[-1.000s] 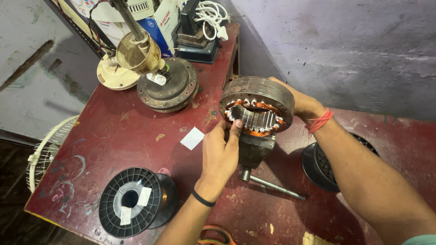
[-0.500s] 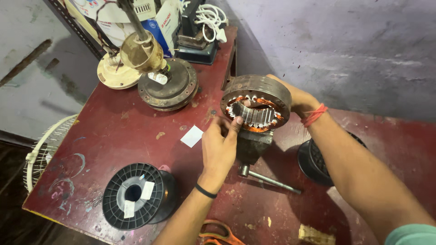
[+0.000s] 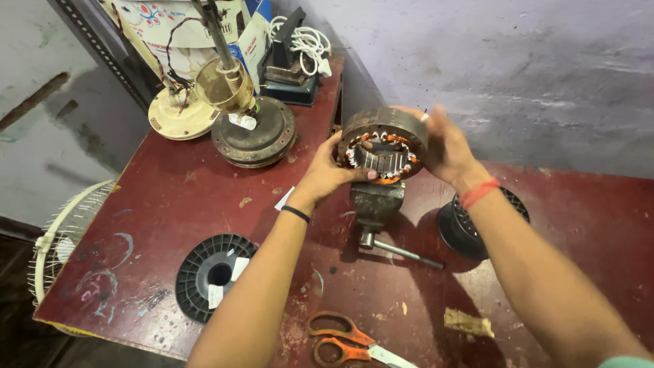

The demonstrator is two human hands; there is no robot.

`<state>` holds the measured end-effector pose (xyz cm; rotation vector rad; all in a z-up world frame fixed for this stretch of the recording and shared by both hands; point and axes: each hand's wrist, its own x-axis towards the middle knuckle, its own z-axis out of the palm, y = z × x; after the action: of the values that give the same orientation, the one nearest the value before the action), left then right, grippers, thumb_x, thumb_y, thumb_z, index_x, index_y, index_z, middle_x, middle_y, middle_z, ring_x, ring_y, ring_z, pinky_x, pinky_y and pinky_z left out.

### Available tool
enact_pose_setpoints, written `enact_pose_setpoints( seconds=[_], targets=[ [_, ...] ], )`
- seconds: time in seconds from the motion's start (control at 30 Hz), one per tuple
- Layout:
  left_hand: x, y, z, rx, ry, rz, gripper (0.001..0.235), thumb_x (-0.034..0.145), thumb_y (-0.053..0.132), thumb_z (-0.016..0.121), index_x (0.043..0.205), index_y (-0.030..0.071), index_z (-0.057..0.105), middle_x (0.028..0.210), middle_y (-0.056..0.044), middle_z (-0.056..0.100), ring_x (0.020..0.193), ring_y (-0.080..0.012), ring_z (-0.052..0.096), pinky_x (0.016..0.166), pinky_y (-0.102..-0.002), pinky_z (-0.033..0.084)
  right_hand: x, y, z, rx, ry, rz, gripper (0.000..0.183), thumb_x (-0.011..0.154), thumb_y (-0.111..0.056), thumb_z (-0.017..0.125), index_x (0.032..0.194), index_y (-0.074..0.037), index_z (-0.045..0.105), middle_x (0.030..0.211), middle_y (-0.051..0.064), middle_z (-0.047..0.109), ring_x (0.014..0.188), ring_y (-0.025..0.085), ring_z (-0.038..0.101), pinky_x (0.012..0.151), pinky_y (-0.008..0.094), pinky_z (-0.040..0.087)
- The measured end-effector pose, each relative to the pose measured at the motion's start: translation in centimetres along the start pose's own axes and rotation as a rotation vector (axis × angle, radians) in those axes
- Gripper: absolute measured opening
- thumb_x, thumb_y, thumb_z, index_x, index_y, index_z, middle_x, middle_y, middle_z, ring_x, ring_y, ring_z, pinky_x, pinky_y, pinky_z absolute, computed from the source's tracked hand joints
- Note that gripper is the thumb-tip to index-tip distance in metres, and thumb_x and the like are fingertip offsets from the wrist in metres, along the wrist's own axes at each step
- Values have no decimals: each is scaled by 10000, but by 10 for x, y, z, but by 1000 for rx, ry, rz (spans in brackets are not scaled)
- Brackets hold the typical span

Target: The person works on a motor armature clamped in a bench vise, repeatedly inserting and adjusting copper wire into the slots between laminations. They use their fingers to push and arrange the wire, occasionally pick up and set down a spool of wire, and use scissors to trim wire ends. The armature is rotated in the vise to access different slots.

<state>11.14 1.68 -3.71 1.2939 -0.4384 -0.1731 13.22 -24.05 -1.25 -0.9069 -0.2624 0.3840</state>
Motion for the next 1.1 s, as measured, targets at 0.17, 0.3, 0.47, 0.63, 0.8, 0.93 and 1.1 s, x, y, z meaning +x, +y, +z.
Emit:
enact_pose_setpoints(
  seconds=[0.17, 0.3, 0.47, 0.63, 0.8, 0.93, 1.1],
  targets=[
    [6, 2, -8, 108, -6, -145, 971, 537, 39, 957, 1402, 31, 516, 1254, -67, 702, 1192, -191, 655, 1071, -355, 503, -31, 32, 14, -330, -11, -221, 819, 723, -191, 875, 1436, -31, 505, 1363, 120, 612, 1235, 233, 630, 1082, 412, 531],
    [6, 2, -10, 93, -33, -109, 968, 552, -9, 934, 1423, 36, 514, 1258, -63, 686, 1169, -184, 647, 1044, -358, 519, -35, 52, 37, -594, 64, -347, 548, 695, 49, 851, 1218, 33, 686, 1337, 121, 696, 1201, 212, 657, 1073, 372, 536],
    [7, -2, -11, -7, -116, -19, 924, 605, -76, 891, 1452, 29, 538, 1267, -71, 667, 1155, -184, 640, 1022, -349, 543, -34, 56, 54, -599, 154, -395, 440, 716, 92, 831, 1131, 13, 707, 1245, 113, 706, 1126, 193, 671, 1017, 356, 554],
    [5, -11, -13, 1, -65, -46, 889, 620, -95, 884, 1426, 38, 533, 1260, -54, 664, 1155, -180, 637, 1013, -340, 555, -35, 62, 59, -554, 200, -439, 450, 712, 100, 820, 1129, -7, 689, 1228, 97, 721, 1135, 179, 687, 1024, 335, 565],
    [4, -20, -19, 1, -68, -56, 809, 662, -92, 875, 1406, 7, 574, 1243, -75, 670, 1170, -183, 631, 1044, -353, 539, -36, 66, 53, -555, 267, -359, 433, 738, 90, 815, 1140, -16, 693, 1157, 82, 738, 1039, 164, 711, 970, 328, 595],
    [3, -21, -17, -140, -91, -41, 826, 655, -97, 862, 1405, 33, 544, 1246, -45, 653, 1155, -174, 626, 1028, -367, 539, -35, 65, 50, -610, 237, -417, 440, 740, 101, 839, 1140, -10, 690, 1142, 82, 735, 1017, 152, 699, 946, 319, 587],
    [-2, -21, -15, -145, -98, -47, 774, 711, -119, 853, 1413, 16, 555, 1260, -51, 660, 1188, -178, 623, 1057, -364, 530, -37, 66, 55, -505, 250, -401, 500, 703, 95, 822, 1167, -32, 686, 1187, 71, 729, 1081, 151, 691, 995, 319, 572]
  ],
)
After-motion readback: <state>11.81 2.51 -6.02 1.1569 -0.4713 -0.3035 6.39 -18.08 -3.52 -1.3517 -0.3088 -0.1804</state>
